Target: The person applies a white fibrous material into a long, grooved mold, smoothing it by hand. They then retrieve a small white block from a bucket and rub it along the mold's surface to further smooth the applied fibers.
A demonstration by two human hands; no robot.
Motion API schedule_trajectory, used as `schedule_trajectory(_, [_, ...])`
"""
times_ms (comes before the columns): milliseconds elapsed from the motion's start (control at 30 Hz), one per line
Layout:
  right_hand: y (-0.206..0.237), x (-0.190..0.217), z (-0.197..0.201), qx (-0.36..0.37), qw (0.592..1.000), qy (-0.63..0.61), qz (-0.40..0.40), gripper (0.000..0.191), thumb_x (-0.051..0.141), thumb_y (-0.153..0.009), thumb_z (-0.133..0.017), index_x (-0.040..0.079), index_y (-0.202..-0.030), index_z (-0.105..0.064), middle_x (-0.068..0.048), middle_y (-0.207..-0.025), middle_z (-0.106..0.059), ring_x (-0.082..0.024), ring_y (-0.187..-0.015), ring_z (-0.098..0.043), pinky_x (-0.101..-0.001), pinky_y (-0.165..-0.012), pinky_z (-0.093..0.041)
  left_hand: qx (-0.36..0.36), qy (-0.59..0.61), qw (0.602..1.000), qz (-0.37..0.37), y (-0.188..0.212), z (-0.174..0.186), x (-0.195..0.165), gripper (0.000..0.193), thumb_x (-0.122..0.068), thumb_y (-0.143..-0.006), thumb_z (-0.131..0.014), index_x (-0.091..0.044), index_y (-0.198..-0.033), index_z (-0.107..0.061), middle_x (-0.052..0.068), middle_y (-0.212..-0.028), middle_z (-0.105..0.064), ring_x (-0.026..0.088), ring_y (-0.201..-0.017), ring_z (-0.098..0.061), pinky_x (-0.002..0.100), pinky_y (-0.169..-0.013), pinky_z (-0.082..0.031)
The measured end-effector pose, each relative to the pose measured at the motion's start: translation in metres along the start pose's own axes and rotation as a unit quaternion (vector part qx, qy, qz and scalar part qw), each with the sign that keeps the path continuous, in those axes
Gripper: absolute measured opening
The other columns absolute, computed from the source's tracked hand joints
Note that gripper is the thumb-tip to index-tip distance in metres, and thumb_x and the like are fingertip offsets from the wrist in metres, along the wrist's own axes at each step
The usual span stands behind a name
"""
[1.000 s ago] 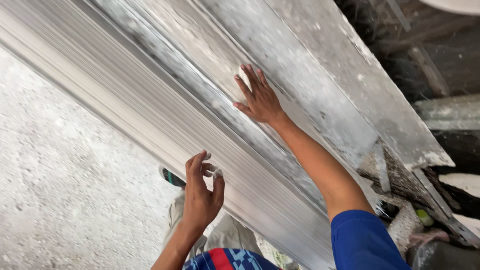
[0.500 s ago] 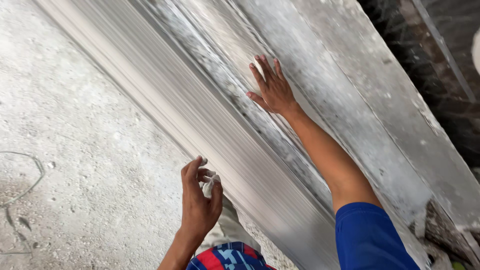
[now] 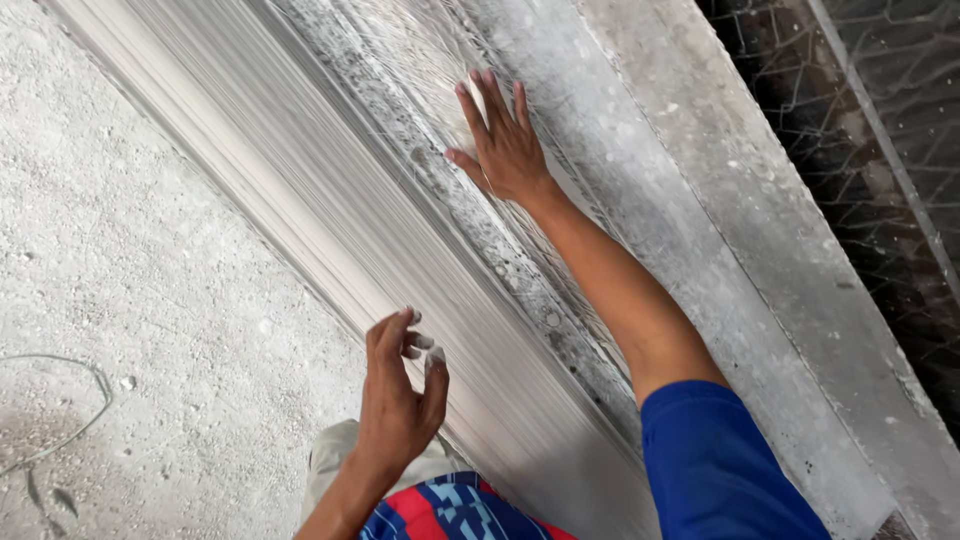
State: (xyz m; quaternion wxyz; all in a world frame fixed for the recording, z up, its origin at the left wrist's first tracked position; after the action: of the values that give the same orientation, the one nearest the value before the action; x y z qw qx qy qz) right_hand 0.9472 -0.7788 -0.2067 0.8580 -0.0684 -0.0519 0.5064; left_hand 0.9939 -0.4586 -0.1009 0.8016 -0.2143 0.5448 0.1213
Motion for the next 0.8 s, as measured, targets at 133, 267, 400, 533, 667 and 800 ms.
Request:
schedule_trajectory(133, [-0.039, -0.008, -0.005, 0.008, 1.000, -0.006, -0.025, 0.079, 0.056, -0.114, -0.043, 0.009, -0.167, -0.008, -0.022, -0.173, -0.015, -0.038, -0.162, -0.012, -0.0645, -0.128, -0.003, -0.007, 0.005, 1.000, 0.004, -0.043, 0.025, 0.003, 0.062, 0.007, -0.091, -0.064, 0.004, -0.146, -0.036, 0.024, -0.130, -0.052, 0.025, -0.100, -0.064, 0.036, -0.086, -0.054])
schedule_trajectory(267, [0.022, -0.019, 0.004, 0.034, 0.999, -0.032, -0.024, 0.073, 0.047, -0.113, -0.041, 0.010, -0.167, -0.010, -0.023, -0.172, -0.015, -0.038, -0.162, -0.013, -0.0629, -0.129, -0.004, 0.000, 0.019, 1.000, 0.005, -0.070, 0.031, -0.001, 0.061, 0.007, -0.091, -0.064, 0.004, -0.145, -0.037, 0.023, -0.130, -0.052, 0.024, -0.099, -0.063, 0.036, -0.086, -0.054])
schedule_trajectory(400, [0.156, -0.015, 0.041, 0.070, 0.996, -0.052, -0.035, 0.072, 0.049, -0.108, -0.040, 0.016, -0.165, -0.011, -0.023, -0.171, -0.014, -0.037, -0.159, -0.013, -0.0608, -0.128, -0.006, 0.031, 0.046, 0.998, 0.008, -0.088, 0.025, -0.005, 0.063, 0.007, -0.088, -0.066, 0.004, -0.144, -0.038, 0.022, -0.127, -0.053, 0.026, -0.099, -0.063, 0.036, -0.085, -0.055])
schedule_trajectory(533, [0.214, -0.016, 0.050, 0.101, 0.991, -0.046, -0.074, 0.072, 0.053, -0.103, -0.042, 0.022, -0.162, -0.015, -0.022, -0.168, -0.015, -0.037, -0.157, -0.014, -0.0606, -0.126, -0.008, 0.062, 0.051, 0.997, -0.011, -0.102, 0.016, -0.012, 0.067, 0.006, -0.086, -0.067, 0.003, -0.145, -0.036, 0.023, -0.127, -0.053, 0.028, -0.098, -0.063, 0.037, -0.084, -0.055])
schedule_trajectory(667, [0.160, -0.013, 0.031, 0.037, 0.996, -0.070, -0.043, 0.076, 0.054, -0.102, -0.048, 0.018, -0.161, -0.018, -0.024, -0.168, -0.016, -0.038, -0.158, -0.015, -0.0594, -0.128, -0.009, 0.103, 0.058, 0.993, -0.003, -0.112, 0.011, -0.012, 0.067, 0.005, -0.086, -0.068, 0.002, -0.145, -0.035, 0.025, -0.131, -0.053, 0.029, -0.097, -0.065, 0.038, -0.082, -0.056])
schedule_trajectory(800, [0.067, -0.012, 0.006, 0.012, 0.995, -0.083, -0.048, 0.076, 0.051, -0.105, -0.052, 0.010, -0.161, -0.021, -0.025, -0.169, -0.018, -0.040, -0.158, -0.018, -0.0579, -0.129, -0.012, 0.077, 0.032, 0.996, -0.023, -0.129, 0.028, -0.010, 0.068, 0.005, -0.085, -0.068, 0.003, -0.145, -0.036, 0.024, -0.130, -0.053, 0.030, -0.099, -0.064, 0.039, -0.084, -0.055])
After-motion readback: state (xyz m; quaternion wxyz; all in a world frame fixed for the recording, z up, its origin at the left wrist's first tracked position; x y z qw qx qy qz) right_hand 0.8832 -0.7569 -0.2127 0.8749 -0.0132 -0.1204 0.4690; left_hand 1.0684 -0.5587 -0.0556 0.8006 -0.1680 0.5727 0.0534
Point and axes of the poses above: each hand's wrist, its own y-axis away from the middle knuckle, its own z-axis out of the back of the hand, x = y × z, the point moved 8 cm from there along -y, towards the middle knuckle
